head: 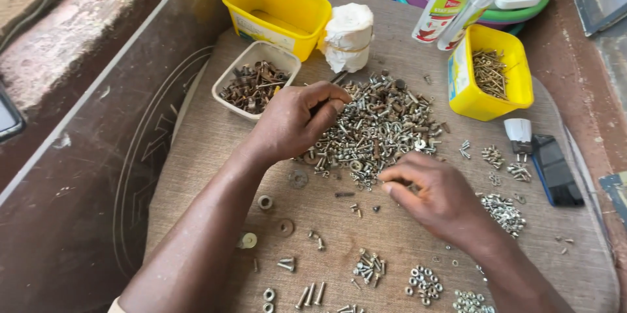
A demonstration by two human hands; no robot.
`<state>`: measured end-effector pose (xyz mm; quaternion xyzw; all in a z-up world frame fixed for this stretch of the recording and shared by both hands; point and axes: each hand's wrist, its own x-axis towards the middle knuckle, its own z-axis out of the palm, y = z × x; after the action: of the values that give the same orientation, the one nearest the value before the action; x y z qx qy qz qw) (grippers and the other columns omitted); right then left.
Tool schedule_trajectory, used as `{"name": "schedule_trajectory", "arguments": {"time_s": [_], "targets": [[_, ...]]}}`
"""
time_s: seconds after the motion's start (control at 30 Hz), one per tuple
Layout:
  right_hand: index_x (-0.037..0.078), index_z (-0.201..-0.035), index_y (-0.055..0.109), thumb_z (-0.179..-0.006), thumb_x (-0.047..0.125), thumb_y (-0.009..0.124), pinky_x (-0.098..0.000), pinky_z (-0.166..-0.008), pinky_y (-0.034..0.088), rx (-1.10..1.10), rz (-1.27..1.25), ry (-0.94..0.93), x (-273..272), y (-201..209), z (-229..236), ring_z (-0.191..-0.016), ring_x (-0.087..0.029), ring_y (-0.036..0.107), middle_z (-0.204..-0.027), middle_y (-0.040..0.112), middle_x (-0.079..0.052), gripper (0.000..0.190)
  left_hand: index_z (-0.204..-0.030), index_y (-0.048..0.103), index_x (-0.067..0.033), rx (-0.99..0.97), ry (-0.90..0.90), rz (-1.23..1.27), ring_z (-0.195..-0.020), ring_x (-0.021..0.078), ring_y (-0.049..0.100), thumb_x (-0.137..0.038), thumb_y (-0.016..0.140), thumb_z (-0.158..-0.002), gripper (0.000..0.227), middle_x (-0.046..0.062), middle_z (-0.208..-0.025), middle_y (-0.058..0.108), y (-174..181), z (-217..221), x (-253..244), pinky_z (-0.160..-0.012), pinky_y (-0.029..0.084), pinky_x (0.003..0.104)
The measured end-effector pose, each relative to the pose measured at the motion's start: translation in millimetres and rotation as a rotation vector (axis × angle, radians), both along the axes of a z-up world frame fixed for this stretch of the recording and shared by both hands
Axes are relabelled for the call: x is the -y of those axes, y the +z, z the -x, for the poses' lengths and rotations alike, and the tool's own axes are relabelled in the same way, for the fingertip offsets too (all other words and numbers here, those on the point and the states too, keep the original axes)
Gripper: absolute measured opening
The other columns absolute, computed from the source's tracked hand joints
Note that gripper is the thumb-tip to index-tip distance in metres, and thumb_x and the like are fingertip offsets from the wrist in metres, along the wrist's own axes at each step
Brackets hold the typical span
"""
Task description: The person sorts a mixed pile of metal fasteners on a cloth-covered table, separating screws, nuts, and washers into small piles by type. The hands pick items from the central pile and place them into distinct groups on the table surface.
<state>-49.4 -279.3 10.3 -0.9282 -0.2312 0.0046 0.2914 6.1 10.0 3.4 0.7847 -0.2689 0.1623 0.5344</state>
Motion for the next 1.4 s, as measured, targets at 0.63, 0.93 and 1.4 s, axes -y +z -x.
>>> {"name": "schedule_trajectory", "arguments": {"time_s": [0.63, 0.93, 1.4], "targets": [[0.014, -0.125, 0.080, -0.099, 0.017, 0.070, -0.0336, -0.074, 0.058, -0.078, 0.281, 0.099, -34.3, -21.8, -9.5, -0.086, -0.019, 0.068, -0.092, 0.067, -0.007, 0.028, -0.114, 0.075, -0.0130, -0.048, 0.053, -0.136, -0.074, 0.0402, 0.077, -0.020, 0.062, -0.104, 0.017, 0.016, -0.078, 0.076, 0.5, -0.7, -4.4, -0.071, 0.059, 0.052], [0.010, -0.119, 0.081, -0.102, 0.015, 0.064, -0.0305, -0.067, 0.057, -0.019, 0.149, 0.123, -18.7, -35.2, -8.3, -0.082, -0.018, 0.068, -0.093, 0.067, -0.008, 0.024, -0.112, 0.076, -0.0146, -0.042, 0.058, -0.163, -0.072, 0.0400, 0.077, -0.020, 0.063, -0.103, 0.017, 0.015, -0.076, 0.076, -1.8, -3.1, -2.2, -0.071, 0.059, 0.052], [0.021, -0.104, 0.082, -0.096, 0.029, 0.073, -0.0308, -0.082, 0.060, -0.038, 0.097, 0.275, 6.5, -13.7, 81.6, -0.091, -0.014, 0.077, -0.099, 0.078, 0.005, 0.014, -0.115, 0.077, -0.0192, 0.101, 0.087, -0.267, -0.077, 0.0266, 0.077, -0.022, 0.062, -0.100, 0.021, 0.002, -0.088, 0.082, -17.7, -7.8, 0.6, -0.068, 0.053, 0.042]]}}
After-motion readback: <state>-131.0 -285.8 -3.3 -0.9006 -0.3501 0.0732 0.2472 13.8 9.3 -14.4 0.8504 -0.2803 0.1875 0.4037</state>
